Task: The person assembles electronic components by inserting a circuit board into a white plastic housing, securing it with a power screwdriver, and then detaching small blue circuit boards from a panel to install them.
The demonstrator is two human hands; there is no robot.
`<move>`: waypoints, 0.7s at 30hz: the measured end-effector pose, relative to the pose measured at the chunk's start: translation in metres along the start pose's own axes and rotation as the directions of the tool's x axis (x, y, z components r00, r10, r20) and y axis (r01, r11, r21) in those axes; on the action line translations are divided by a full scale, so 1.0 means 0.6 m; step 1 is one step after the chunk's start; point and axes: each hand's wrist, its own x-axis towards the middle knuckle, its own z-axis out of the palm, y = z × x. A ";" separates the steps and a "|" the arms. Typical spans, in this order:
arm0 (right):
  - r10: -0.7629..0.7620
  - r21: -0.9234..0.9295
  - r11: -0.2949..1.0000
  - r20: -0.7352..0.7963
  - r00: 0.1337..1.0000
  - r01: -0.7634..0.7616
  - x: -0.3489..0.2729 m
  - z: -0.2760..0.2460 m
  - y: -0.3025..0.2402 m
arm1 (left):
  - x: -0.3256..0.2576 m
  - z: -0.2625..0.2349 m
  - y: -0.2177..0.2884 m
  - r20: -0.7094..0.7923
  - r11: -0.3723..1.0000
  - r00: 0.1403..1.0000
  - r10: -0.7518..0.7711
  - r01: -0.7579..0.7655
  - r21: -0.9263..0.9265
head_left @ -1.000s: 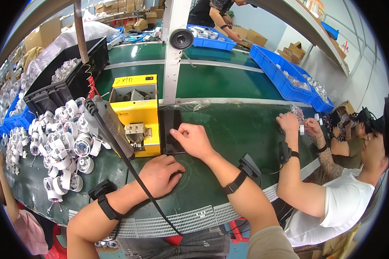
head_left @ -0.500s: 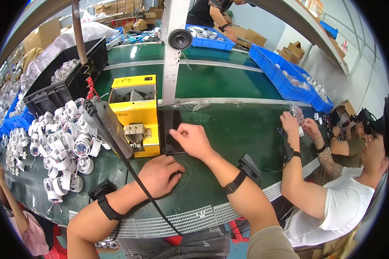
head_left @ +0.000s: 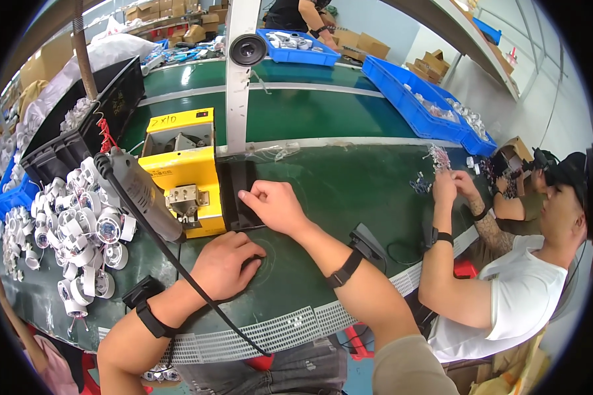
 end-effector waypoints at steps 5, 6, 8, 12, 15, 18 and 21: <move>0.018 -0.009 1.000 0.015 1.000 -0.018 -0.001 -0.001 0.001 | 0.000 0.001 0.000 0.001 1.000 1.000 -0.002 0.002 -0.007; 0.018 -0.006 1.000 0.018 1.000 -0.018 0.000 0.000 -0.001 | -0.001 0.000 0.000 0.003 1.000 1.000 -0.007 0.007 -0.005; 0.016 -0.031 0.999 0.011 1.000 -0.015 -0.001 -0.001 -0.003 | -0.002 0.000 0.000 0.005 1.000 1.000 -0.017 0.017 -0.001; 0.004 -0.019 1.000 0.010 1.000 -0.004 -0.001 -0.002 -0.004 | 0.001 0.000 0.000 -0.013 1.000 1.000 0.001 -0.001 -0.018; 0.018 -0.028 0.999 0.021 1.000 -0.018 -0.001 -0.004 -0.005 | 0.000 0.001 -0.002 -0.020 1.000 1.000 0.012 -0.013 -0.024; 0.029 -0.034 0.999 0.029 0.999 -0.028 -0.001 -0.004 -0.008 | -0.001 0.001 -0.003 -0.023 1.000 1.000 0.017 -0.017 -0.021; 0.007 -0.013 1.000 0.016 1.000 -0.007 0.000 0.002 0.000 | -0.002 0.001 -0.004 -0.029 1.000 0.999 0.019 -0.019 -0.019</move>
